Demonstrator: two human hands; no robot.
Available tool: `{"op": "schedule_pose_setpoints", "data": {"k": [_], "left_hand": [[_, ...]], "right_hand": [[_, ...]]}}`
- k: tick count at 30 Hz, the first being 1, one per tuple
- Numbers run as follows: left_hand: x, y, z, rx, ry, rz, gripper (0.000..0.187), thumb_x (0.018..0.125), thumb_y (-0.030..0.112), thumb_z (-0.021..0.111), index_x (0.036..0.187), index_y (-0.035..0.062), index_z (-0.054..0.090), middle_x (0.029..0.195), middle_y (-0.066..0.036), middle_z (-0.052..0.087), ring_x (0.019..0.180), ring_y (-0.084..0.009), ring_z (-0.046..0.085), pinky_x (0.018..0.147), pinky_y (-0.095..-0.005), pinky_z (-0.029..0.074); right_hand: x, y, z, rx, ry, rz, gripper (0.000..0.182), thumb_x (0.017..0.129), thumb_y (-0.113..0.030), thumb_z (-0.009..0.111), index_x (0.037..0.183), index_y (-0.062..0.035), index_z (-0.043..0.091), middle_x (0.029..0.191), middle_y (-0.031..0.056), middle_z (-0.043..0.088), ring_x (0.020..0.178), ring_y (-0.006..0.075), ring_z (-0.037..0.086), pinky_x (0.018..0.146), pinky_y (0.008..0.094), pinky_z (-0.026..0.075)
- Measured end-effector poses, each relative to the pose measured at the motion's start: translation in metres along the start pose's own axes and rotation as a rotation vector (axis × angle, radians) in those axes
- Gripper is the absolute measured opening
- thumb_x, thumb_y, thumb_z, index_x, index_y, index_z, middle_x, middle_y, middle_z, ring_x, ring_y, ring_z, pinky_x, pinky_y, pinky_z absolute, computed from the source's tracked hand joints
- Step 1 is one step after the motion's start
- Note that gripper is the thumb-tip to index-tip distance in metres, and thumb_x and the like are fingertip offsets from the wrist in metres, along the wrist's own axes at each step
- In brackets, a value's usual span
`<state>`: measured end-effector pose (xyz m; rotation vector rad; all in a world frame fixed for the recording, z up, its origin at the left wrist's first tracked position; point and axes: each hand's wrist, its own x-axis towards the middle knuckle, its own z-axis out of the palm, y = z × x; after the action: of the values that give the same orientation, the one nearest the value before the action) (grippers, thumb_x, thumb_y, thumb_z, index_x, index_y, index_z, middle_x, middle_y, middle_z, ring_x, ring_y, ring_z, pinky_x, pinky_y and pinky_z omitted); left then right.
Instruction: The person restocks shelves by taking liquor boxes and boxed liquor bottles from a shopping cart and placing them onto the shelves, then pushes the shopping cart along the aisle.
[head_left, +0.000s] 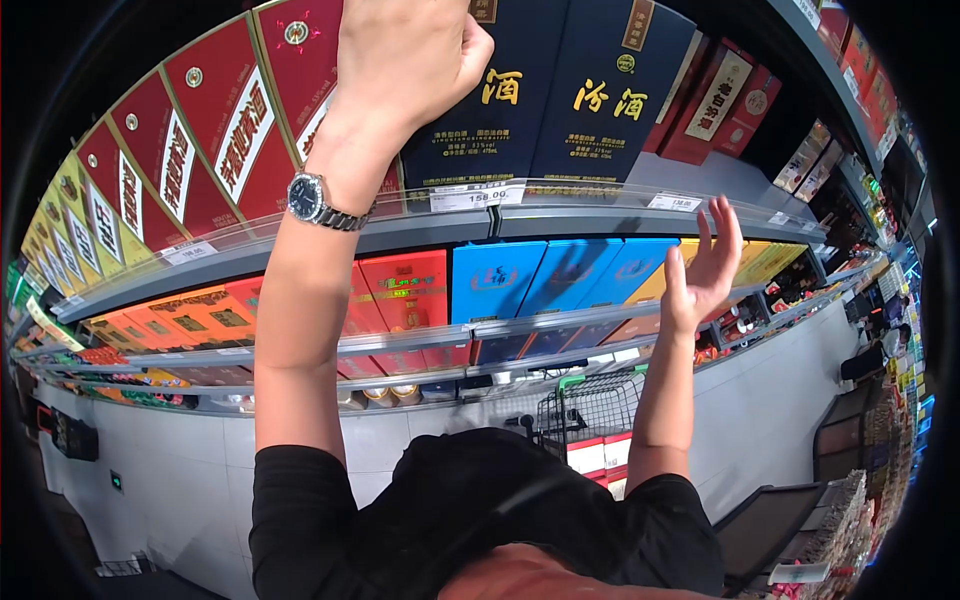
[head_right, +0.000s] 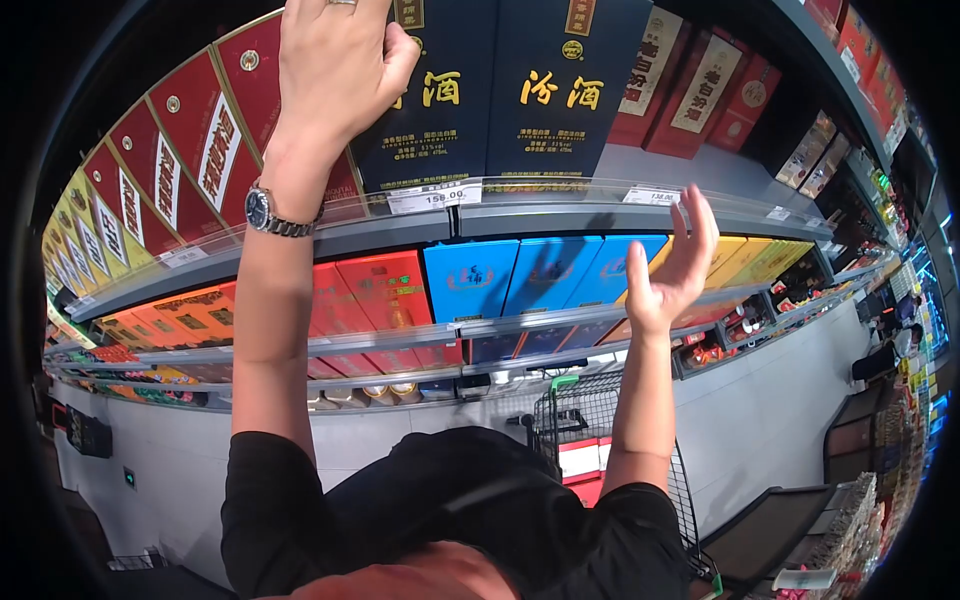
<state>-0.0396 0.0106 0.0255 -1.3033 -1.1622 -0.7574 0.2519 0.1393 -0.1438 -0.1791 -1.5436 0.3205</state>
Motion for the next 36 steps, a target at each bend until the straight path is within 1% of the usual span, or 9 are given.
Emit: {"op": "schedule_pose_setpoints", "data": {"k": [3, 10, 12, 14, 15, 21, 24, 29, 36], "left_hand": [[-0.005, 0.003, -0.003, 0.011, -0.04, -0.022, 0.058, 0.074, 0.01, 0.061, 0.131, 0.0012, 0.054, 0.127, -0.019, 0.053, 0.124, -0.0366, 0.047, 0.113, -0.0516, 0.031], [-0.022, 0.035, -0.01, -0.04, -0.241, -0.037, 0.059, 0.075, 0.007, 0.062, 0.135, 0.008, 0.056, 0.153, -0.021, 0.035, 0.145, -0.0399, 0.027, 0.116, -0.0605, 0.021], [-0.027, 0.061, -0.021, -0.149, -0.302, -0.071, 0.052, 0.08, 0.01, 0.065, 0.131, 0.0076, 0.058, 0.147, -0.021, 0.042, 0.14, -0.0388, 0.035, 0.113, -0.0567, 0.028], [-0.053, 0.094, -0.003, -0.278, -0.07, -0.021, 0.059, 0.074, 0.006, 0.063, 0.13, 0.0217, 0.062, 0.141, -0.007, 0.055, 0.137, -0.0304, 0.044, 0.108, -0.0535, 0.036], [-0.068, 0.114, 0.004, -0.48, -0.072, 0.019, 0.069, 0.067, 0.008, 0.071, 0.134, 0.0221, 0.059, 0.153, -0.006, 0.042, 0.145, -0.0305, 0.032, 0.111, -0.0589, 0.027], [-0.207, 0.245, 0.029, -1.034, -0.772, 0.263, 0.064, 0.078, 0.007, 0.066, 0.14, 0.0102, 0.051, 0.155, -0.016, 0.036, 0.145, -0.0348, 0.031, 0.116, -0.0557, 0.026], [-0.325, 0.291, 0.038, -1.129, -1.157, 0.401, 0.066, 0.078, 0.009, 0.066, 0.141, 0.0039, 0.048, 0.154, -0.02, 0.035, 0.146, -0.0344, 0.029, 0.118, -0.0534, 0.024], [-0.455, 0.329, 0.024, -1.285, -1.74, 0.521, 0.075, 0.082, 0.022, 0.069, 0.148, 0.0041, 0.039, 0.159, -0.021, 0.028, 0.148, -0.0356, 0.024, 0.119, -0.0501, 0.023], [-0.475, 0.387, 0.03, -1.199, -1.643, 0.613, 0.084, 0.08, 0.016, 0.067, 0.154, 0.0064, 0.028, 0.162, -0.021, 0.017, 0.15, -0.0363, 0.017, 0.12, -0.0521, 0.018]], "right_hand": [[-0.042, -0.006, -0.033, -0.215, -0.007, -0.042, 0.065, 0.081, -0.004, 0.068, 0.14, 0.0028, 0.043, 0.142, 0.0205, 0.042, 0.133, 0.0335, 0.045, 0.111, 0.0446, 0.038], [-0.198, -0.008, -0.148, -0.65, 0.128, 0.455, 0.063, 0.077, 0.003, 0.065, 0.137, -0.0029, 0.048, 0.14, 0.0141, 0.044, 0.127, 0.0271, 0.049, 0.102, 0.0392, 0.045], [-0.252, -0.027, -0.169, -0.822, 0.05, 0.721, 0.062, 0.075, 0.0, 0.065, 0.134, -0.0031, 0.05, 0.134, 0.0159, 0.049, 0.121, 0.0306, 0.052, 0.099, 0.0403, 0.045], [-0.318, -0.037, -0.193, -0.939, -0.098, 0.818, 0.066, 0.07, -0.003, 0.072, 0.133, -0.0062, 0.052, 0.129, 0.0142, 0.053, 0.117, 0.0297, 0.053, 0.096, 0.0439, 0.045], [-0.349, -0.048, -0.202, -0.982, -0.222, 0.857, 0.065, 0.07, -0.006, 0.074, 0.132, -0.006, 0.053, 0.129, 0.0158, 0.053, 0.118, 0.0331, 0.052, 0.098, 0.0462, 0.044], [-0.464, -0.164, -0.208, -1.254, -0.704, 1.651, 0.077, 0.078, -0.052, 0.072, 0.137, -0.0085, 0.051, 0.136, 0.0186, 0.051, 0.134, 0.0356, 0.042, 0.112, 0.0589, 0.03], [-0.494, -0.228, -0.212, -1.086, -0.696, 2.076, 0.076, 0.077, -0.054, 0.074, 0.137, -0.0119, 0.052, 0.138, 0.0154, 0.051, 0.135, 0.0321, 0.043, 0.113, 0.0611, 0.028], [-0.565, -0.304, -0.223, -1.489, -0.444, 1.919, 0.046, 0.071, -0.032, 0.079, 0.108, -0.0126, 0.062, 0.108, 0.0101, 0.068, 0.104, 0.0309, 0.064, 0.096, 0.0486, 0.044], [-0.536, -0.264, -0.233, -1.405, -0.359, 2.237, 0.031, 0.073, -0.027, 0.073, 0.103, -0.0204, 0.075, 0.104, 0.0104, 0.073, 0.098, 0.0287, 0.07, 0.085, 0.0409, 0.057]]}}
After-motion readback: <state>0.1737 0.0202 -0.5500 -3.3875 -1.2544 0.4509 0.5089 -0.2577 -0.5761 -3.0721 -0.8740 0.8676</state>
